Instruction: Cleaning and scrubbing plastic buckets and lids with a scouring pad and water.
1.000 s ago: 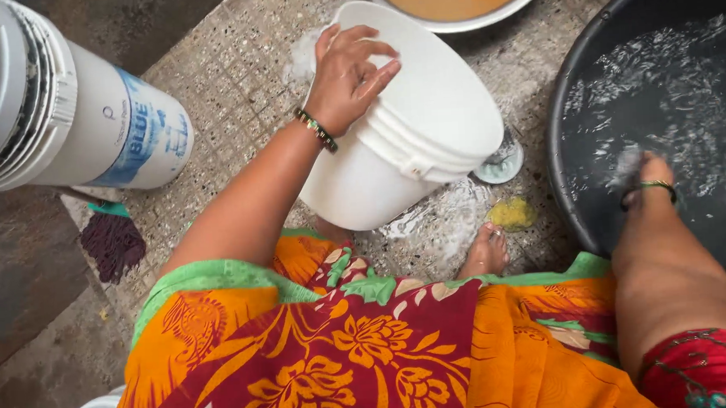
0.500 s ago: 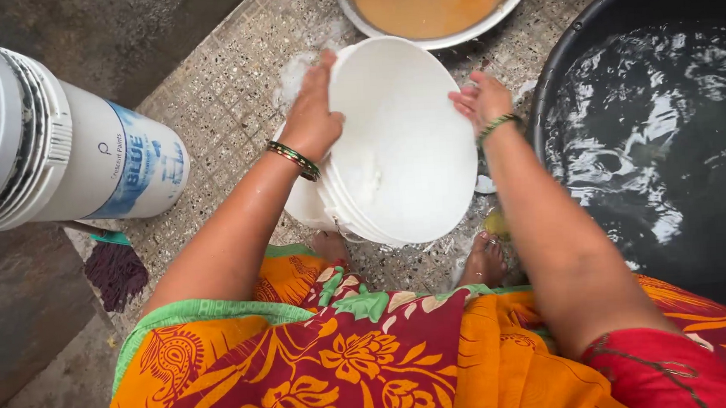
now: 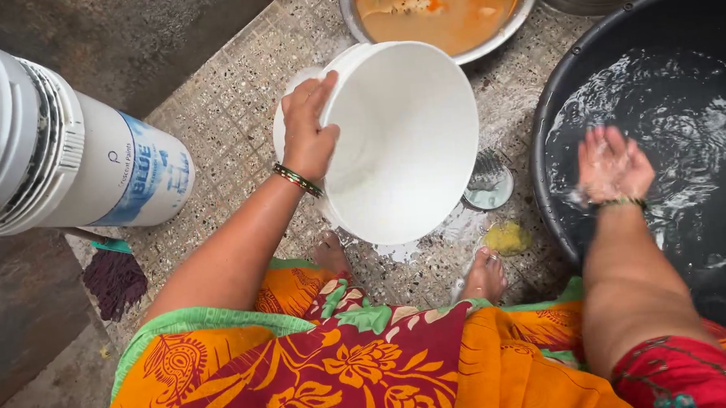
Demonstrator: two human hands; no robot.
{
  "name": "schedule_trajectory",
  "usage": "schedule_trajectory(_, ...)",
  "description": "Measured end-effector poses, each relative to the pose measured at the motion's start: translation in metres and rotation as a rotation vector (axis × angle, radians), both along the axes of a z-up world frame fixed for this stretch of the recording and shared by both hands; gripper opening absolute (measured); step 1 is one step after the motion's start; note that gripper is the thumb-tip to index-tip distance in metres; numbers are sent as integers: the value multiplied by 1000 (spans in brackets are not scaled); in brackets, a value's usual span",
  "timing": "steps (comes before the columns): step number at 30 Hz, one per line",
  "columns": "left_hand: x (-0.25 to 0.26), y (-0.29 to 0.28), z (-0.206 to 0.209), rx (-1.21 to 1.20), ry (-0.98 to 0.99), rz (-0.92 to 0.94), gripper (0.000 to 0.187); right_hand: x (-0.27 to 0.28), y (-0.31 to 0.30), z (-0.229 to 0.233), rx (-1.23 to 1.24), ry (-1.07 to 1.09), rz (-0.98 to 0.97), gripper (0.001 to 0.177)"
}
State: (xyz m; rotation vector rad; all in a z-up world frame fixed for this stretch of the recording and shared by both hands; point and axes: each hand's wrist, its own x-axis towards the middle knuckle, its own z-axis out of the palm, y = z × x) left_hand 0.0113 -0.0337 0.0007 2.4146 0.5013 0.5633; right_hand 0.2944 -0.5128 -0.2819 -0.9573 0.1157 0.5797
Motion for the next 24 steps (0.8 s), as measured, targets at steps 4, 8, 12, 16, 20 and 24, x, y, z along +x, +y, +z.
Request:
schedule_trajectory(4,5,-14,9,-12,-47,-103,80,-36,167,195,343,-259,685,43)
schedule_trajectory(8,10,-25,10,13,6,-103,79,-75,282,233,79,-597,974,45)
schedule_trajectory(12,10,-14,9,31,-6,-105,75,-51,259,193,-199,-569,469,49)
schedule_trajectory(16,11,4,-6,79,-72,-61,70,-16,136,183,-324,-400,6,42)
schedule_trajectory(20,18,7,-7,44,-100,-35,58,49,-22,7,-1196,-481,-519,26)
schedule_trajectory(24,21,-5,-1,57,-98,-43,48,7,-24,24,50,242,-464,42)
